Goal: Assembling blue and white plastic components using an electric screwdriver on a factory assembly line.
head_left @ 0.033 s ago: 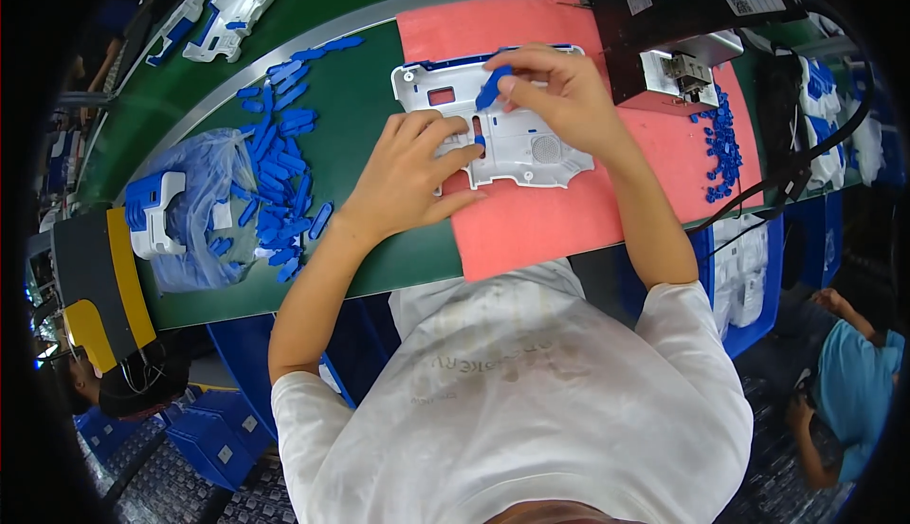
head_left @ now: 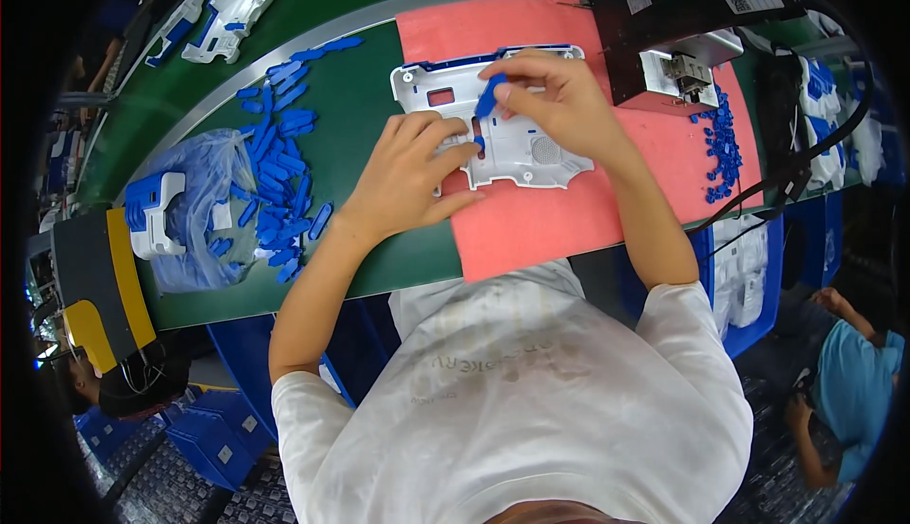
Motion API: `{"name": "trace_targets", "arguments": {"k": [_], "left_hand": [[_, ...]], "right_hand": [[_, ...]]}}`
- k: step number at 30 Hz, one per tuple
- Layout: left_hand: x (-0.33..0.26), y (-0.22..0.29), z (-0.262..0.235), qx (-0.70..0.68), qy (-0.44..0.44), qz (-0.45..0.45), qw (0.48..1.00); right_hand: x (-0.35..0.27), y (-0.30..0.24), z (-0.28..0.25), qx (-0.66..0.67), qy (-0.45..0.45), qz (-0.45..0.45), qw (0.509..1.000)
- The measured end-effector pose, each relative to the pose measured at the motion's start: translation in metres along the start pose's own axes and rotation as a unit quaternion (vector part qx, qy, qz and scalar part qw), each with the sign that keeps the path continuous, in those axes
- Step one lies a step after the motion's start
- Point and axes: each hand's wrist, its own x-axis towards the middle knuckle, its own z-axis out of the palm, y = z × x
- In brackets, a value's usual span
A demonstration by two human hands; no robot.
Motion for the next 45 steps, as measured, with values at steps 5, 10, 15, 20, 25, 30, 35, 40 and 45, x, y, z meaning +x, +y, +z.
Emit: {"name": "trace_targets", "arguments": {"k": [5, 10, 15, 20, 25, 30, 35, 40, 45], "left_hand": [[-0.005, -0.005, 0.009, -0.089, 0.072, -0.039, 0.993], [-0.006, -0.005, 0.013, -0.057, 0.067, -0.012, 0.996], [-0.003, -0.004, 0.015, -0.061, 0.063, -0.016, 0.996], [-0.003, -0.004, 0.015, -0.068, 0.073, -0.012, 0.995], [-0.005, -0.005, 0.017, -0.072, 0.067, -0.015, 0.995], [-0.003, -0.001, 0.01, -0.035, 0.071, -0.002, 0.997], [0.002, -0.001, 0.017, -0.022, 0.056, 0.007, 0.998], [0.004, 0.001, 0.022, -0.015, 0.075, 0.008, 0.997], [0.017, 0.005, 0.027, -0.037, 0.094, 0.005, 0.995]], "right_hand": [[-0.004, -0.003, 0.011, -0.059, -0.054, 0.087, 0.993], [-0.004, 0.003, 0.017, -0.148, -0.063, 0.061, 0.985], [-0.003, 0.007, 0.017, -0.234, -0.033, -0.015, 0.972], [-0.002, 0.009, 0.018, -0.221, -0.029, 0.016, 0.975], [-0.013, -0.005, 0.024, -0.32, 0.004, -0.057, 0.946], [-0.042, -0.028, -0.015, -0.246, 0.393, -0.44, 0.769], [-0.016, -0.038, -0.037, -0.049, 0.306, -0.263, 0.913], [-0.025, -0.037, -0.065, -0.101, 0.48, -0.348, 0.799], [-0.04, -0.071, -0.116, 0.024, 0.393, -0.43, 0.812]]}}
